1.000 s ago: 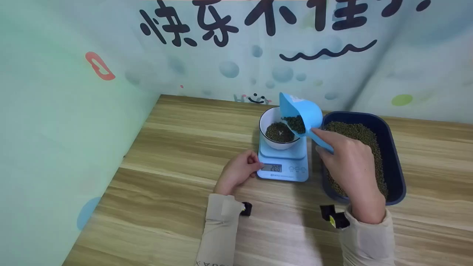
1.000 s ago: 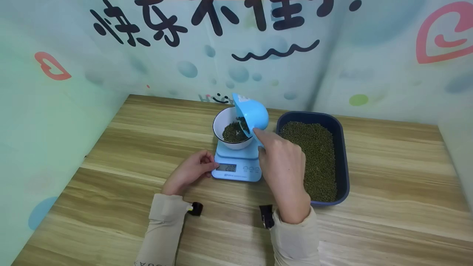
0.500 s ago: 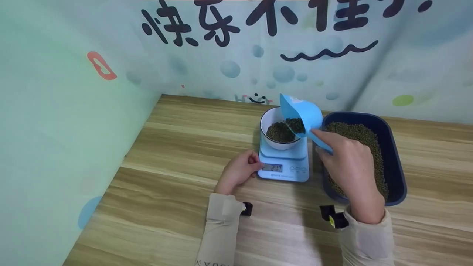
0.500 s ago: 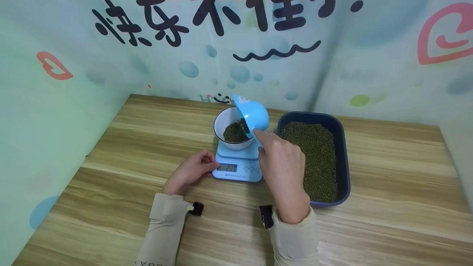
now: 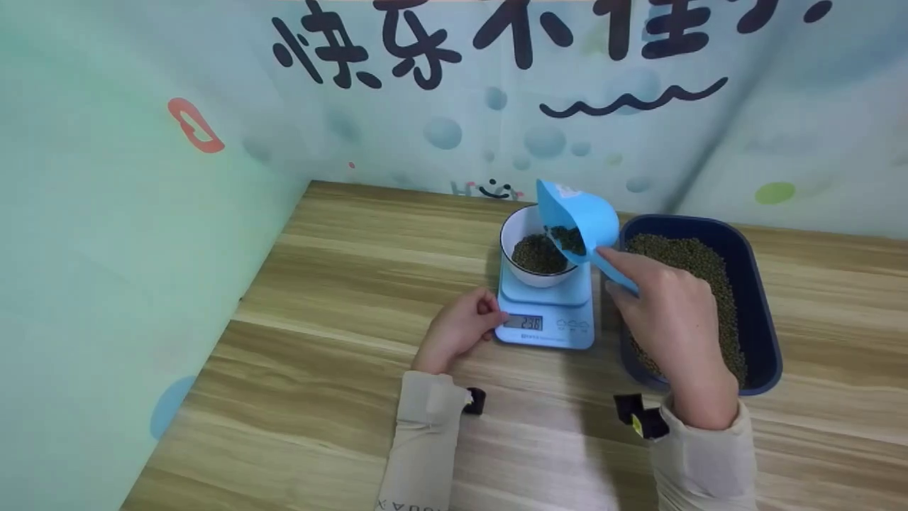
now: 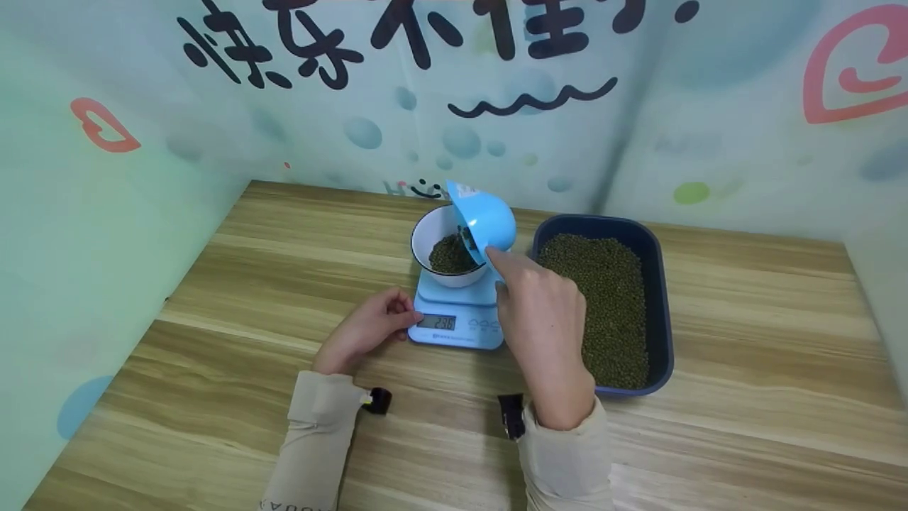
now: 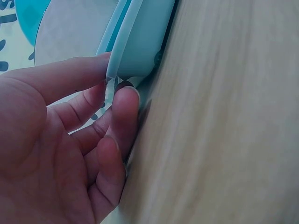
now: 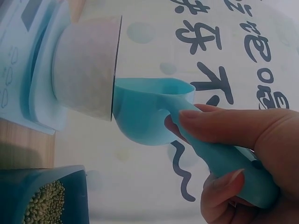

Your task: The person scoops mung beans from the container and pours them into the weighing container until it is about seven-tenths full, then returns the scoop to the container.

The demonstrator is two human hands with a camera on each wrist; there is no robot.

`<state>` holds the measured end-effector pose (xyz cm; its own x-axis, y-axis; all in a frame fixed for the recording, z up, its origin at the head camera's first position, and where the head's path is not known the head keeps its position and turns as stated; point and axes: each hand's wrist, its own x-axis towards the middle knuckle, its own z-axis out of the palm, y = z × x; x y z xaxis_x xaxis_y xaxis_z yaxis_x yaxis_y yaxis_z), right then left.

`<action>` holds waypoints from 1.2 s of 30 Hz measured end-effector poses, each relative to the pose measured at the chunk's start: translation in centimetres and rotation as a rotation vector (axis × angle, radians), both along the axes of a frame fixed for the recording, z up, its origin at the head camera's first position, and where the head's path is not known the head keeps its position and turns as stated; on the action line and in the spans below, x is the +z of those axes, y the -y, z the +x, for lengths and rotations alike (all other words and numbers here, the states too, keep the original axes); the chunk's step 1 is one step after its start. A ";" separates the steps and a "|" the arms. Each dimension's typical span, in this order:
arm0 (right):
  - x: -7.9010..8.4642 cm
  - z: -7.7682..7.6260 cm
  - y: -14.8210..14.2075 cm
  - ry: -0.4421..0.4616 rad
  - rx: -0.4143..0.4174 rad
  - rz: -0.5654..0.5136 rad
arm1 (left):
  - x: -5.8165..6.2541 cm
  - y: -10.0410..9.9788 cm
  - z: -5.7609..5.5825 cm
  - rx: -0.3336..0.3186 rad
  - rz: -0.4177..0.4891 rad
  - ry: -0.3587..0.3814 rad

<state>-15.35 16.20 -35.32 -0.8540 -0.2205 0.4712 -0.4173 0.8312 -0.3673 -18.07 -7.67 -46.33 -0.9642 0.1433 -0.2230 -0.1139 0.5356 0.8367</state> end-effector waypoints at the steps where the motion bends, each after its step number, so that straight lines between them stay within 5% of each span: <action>1: 0.0 0.0 0.0 -0.003 0.000 -0.001 | 0.0 0.0 0.0 0.001 0.002 0.000; 36: -0.3 -0.3 0.9 -0.132 -0.035 -0.045 | 0.3 -0.2 0.1 0.005 0.016 0.009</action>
<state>-15.70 15.26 -35.61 -0.7906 -0.1681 0.5887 -0.4356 0.8301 -0.3480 -17.96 -7.51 -46.07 -0.9629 0.1416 -0.2298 -0.1247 0.5218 0.8439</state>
